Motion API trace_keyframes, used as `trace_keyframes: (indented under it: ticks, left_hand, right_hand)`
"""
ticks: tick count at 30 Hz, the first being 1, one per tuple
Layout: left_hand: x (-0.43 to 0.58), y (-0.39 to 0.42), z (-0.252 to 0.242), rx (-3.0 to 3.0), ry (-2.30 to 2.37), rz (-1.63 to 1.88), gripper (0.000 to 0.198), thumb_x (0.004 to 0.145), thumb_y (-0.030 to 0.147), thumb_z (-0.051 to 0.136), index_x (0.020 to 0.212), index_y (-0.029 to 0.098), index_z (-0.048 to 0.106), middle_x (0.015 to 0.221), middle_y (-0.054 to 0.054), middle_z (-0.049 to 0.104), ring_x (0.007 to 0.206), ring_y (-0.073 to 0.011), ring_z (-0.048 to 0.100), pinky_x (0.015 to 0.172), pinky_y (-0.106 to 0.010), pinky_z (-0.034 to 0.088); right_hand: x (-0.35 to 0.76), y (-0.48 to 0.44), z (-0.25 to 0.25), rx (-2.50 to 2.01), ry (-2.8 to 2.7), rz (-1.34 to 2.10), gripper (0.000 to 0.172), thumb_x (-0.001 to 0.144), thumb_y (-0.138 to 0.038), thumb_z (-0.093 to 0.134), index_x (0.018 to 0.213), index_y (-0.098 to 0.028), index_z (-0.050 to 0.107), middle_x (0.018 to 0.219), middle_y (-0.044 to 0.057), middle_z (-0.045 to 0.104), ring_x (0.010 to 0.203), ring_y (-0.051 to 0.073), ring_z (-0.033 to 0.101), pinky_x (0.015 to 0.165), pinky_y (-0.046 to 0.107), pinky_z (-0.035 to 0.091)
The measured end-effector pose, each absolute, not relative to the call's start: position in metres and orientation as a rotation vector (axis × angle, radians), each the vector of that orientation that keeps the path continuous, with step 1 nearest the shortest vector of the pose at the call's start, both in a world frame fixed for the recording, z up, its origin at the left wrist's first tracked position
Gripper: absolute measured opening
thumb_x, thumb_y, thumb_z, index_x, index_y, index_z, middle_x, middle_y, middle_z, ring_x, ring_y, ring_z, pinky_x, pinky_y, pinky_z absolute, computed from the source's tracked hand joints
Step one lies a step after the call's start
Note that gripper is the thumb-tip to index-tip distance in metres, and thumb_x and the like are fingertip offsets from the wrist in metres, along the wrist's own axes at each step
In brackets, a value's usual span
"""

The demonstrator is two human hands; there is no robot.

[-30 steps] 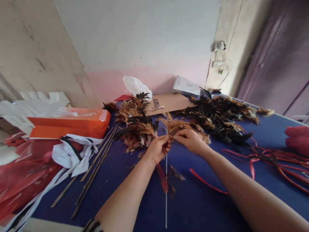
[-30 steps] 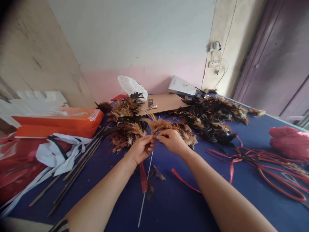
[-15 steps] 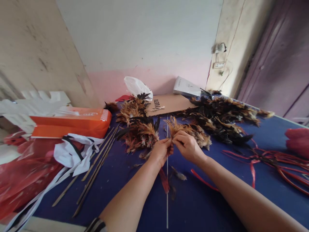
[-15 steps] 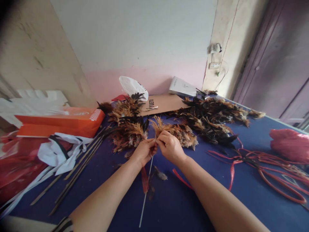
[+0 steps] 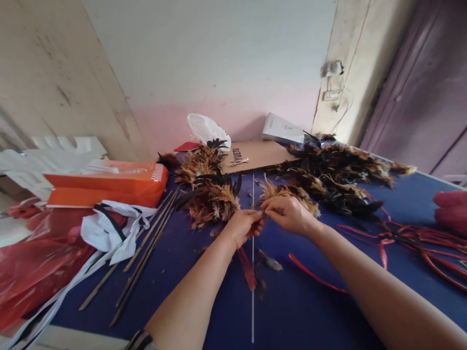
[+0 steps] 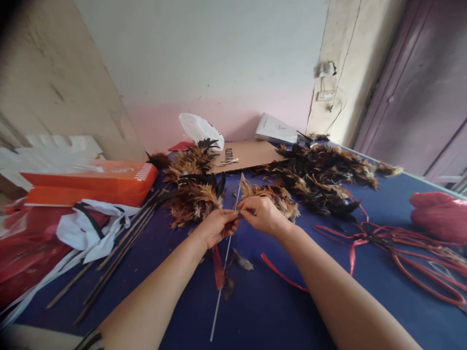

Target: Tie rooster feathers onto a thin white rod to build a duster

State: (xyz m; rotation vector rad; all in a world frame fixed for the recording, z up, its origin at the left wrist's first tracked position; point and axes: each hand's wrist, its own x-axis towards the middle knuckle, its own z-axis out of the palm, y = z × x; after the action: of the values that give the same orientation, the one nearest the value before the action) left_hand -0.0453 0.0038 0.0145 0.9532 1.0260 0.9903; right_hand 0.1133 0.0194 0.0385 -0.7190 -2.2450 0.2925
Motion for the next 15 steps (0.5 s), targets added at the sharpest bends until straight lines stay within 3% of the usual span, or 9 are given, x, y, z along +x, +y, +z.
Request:
trace_keyframes:
  ticks: [6,10,15]
  left_hand:
    - [-0.051,0.004,0.016,1.249,1.253,0.920,0.017,0.065,0.026,0.066,0.072,0.011,0.060,0.052,-0.001,0.058,0.041,-0.0083,0.050,0.040,-0.019,0.037]
    - [-0.057,0.006,0.016,1.509,1.429,0.839,0.020,0.067,0.031,0.064,0.062,0.013,0.060,0.046,0.000,0.055,0.039,-0.0097,0.049,0.038,-0.021,0.036]
    - [-0.063,0.009,0.016,1.565,1.326,0.943,0.030,0.070,0.042,0.057,0.059,0.014,0.059,0.049,0.001,0.053,0.041,-0.0081,0.045,0.040,-0.020,0.032]
  right_hand:
    - [0.115,0.025,0.033,-0.807,-2.296,0.173,0.018,0.071,-0.009,0.047,0.066,-0.016,0.062,0.078,0.005,0.067,0.073,0.014,0.060,0.069,0.024,0.045]
    - [0.119,0.028,0.028,-0.890,-2.301,0.212,0.017,0.070,-0.010,0.047,0.070,-0.016,0.063,0.077,0.004,0.067,0.069,0.013,0.060,0.065,0.022,0.044]
    - [0.117,0.025,0.029,-0.932,-2.312,0.318,0.016,0.068,-0.011,0.048,0.064,-0.016,0.062,0.075,0.003,0.066,0.067,0.013,0.059,0.064,0.022,0.043]
